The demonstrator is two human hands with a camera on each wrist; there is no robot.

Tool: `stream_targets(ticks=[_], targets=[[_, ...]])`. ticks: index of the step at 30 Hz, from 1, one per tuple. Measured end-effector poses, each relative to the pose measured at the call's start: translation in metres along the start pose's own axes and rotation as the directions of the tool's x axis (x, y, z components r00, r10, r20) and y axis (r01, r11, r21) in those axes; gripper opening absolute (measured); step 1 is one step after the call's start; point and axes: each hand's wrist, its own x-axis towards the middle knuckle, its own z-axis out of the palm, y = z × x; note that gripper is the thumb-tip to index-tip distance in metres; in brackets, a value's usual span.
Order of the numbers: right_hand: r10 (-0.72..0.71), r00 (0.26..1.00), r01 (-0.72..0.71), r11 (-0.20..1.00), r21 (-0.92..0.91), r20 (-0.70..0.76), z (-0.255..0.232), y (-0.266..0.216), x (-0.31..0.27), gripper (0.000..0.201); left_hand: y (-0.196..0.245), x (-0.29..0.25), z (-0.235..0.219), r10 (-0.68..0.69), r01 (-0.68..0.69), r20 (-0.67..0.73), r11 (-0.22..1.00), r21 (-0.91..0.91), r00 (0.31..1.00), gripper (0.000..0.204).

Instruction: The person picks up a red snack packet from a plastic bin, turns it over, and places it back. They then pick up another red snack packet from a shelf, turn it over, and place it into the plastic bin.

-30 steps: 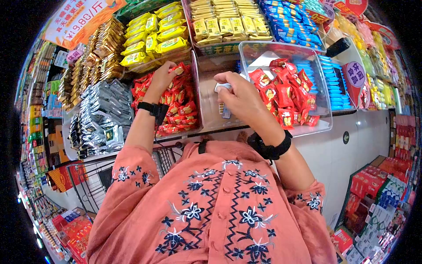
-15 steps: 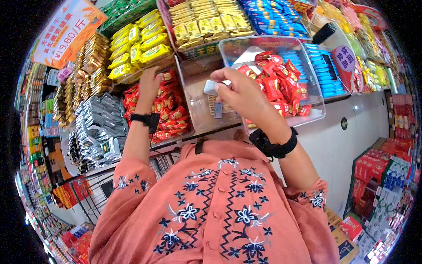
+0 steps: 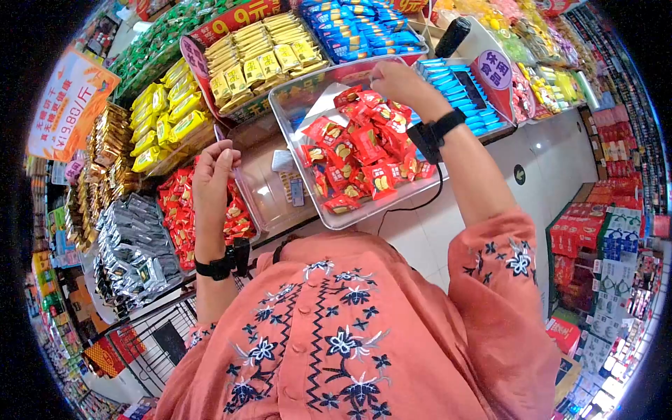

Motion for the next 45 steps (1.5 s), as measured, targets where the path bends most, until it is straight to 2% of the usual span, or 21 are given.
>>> stream_targets(ticks=[3, 6, 7, 10, 13, 16, 19, 25, 28, 29, 32, 33, 34, 36, 38, 42, 43, 45], targets=[[0.002, 0.994, 0.000, 1.000, -0.021, 0.107, 0.015, 0.018, 0.007, 0.043, 0.005, -0.003, 0.012, -0.027, 0.028, 0.026, 1.000, -0.002, 0.999, 0.028], [0.077, 0.965, -0.068, 0.997, -0.042, 0.252, 0.027, 0.019, 0.013, 0.048, 0.011, -0.007, 0.020, -0.033, 0.033, 0.020, 0.999, 0.004, 0.999, 0.029], [0.045, 0.971, -0.050, 0.999, 0.015, 0.233, 0.034, 0.025, 0.013, 0.054, 0.012, -0.007, 0.022, -0.036, 0.036, 0.027, 0.999, -0.008, 0.999, 0.029], [0.055, 0.972, -0.058, 0.998, 0.009, 0.229, 0.044, 0.024, 0.016, 0.057, 0.016, -0.009, 0.032, -0.045, 0.047, 0.054, 0.998, -0.044, 0.998, 0.029], [0.152, 0.943, -0.183, 0.980, 0.080, 0.295, 0.045, 0.011, 0.014, 0.052, 0.025, -0.011, 0.049, -0.061, 0.067, 0.096, 0.996, -0.064, 0.994, 0.029], [0.094, 0.960, -0.088, 0.996, -0.034, 0.264, 0.062, 0.017, 0.019, 0.057, 0.027, -0.010, 0.066, -0.035, 0.051, 0.143, 0.992, -0.111, 0.989, 0.029], [0.099, 0.958, -0.102, 0.995, -0.004, 0.268, 0.057, 0.011, 0.013, 0.053, 0.023, -0.007, 0.077, -0.022, 0.040, 0.184, 0.995, -0.093, 0.983, 0.030], [0.022, 0.970, -0.022, 1.000, -0.005, 0.241, 0.066, 0.021, 0.019, 0.034, 0.024, -0.008, 0.086, -0.055, 0.072, 0.199, 0.994, -0.079, 0.978, 0.030], [0.044, 0.990, -0.038, 0.998, -0.050, 0.131, 0.071, 0.029, 0.024, 0.030, 0.023, -0.007, 0.085, -0.089, 0.103, 0.206, 0.993, -0.061, 0.974, 0.030], [-0.067, 0.997, 0.066, 0.997, -0.043, -0.025, 0.070, 0.035, 0.020, 0.025, 0.022, -0.007, 0.084, -0.085, 0.100, 0.207, 0.993, -0.065, 0.975, 0.029], [-0.022, 0.999, 0.009, 0.945, 0.328, 0.036, 0.032, 0.016, 0.013, 0.024, 0.018, -0.005, 0.081, -0.098, 0.115, 0.208, 0.991, -0.073, 0.973, 0.030], [0.101, 0.979, -0.173, 0.877, 0.449, 0.180, 0.005, -0.011, 0.003, 0.023, 0.017, -0.004, 0.080, -0.106, 0.124, 0.207, 0.989, -0.075, 0.972, 0.030], [0.083, 0.977, -0.184, 0.792, 0.582, 0.196, -0.018, -0.039, -0.011, 0.025, 0.017, -0.002, 0.080, -0.110, 0.135, 0.213, 0.985, -0.108, 0.971, 0.030], [0.027, 0.962, -0.230, 0.613, 0.756, 0.271, -0.025, -0.057, -0.021, 0.026, 0.016, 0.001, 0.079, -0.116, 0.156, 0.219, 0.973, -0.171, 0.969, 0.031], [-0.024, 0.970, -0.189, 0.546, 0.816, 0.241, -0.026, -0.077, -0.031, 0.026, 0.018, 0.003, 0.079, -0.134, 0.185, 0.230, 0.958, -0.219, 0.964, 0.034], [-0.068, 0.959, -0.226, 0.401, 0.888, 0.275, -0.020, -0.115, -0.038, 0.025, 0.024, 0.003, 0.074, -0.165, 0.250, 0.272, 0.914, -0.318, 0.948, 0.037], [-0.082, 0.953, -0.229, 0.435, 0.871, 0.292, -0.018, -0.120, -0.036, 0.023, 0.025, 0.001, 0.071, -0.162, 0.258, 0.281, 0.901, -0.348, 0.946, 0.037], [-0.083, 0.953, -0.238, 0.396, 0.887, 0.293, -0.008, -0.129, -0.034, 0.024, 0.024, -0.001, 0.065, -0.165, 0.269, 0.281, 0.882, -0.388, 0.945, 0.037]])
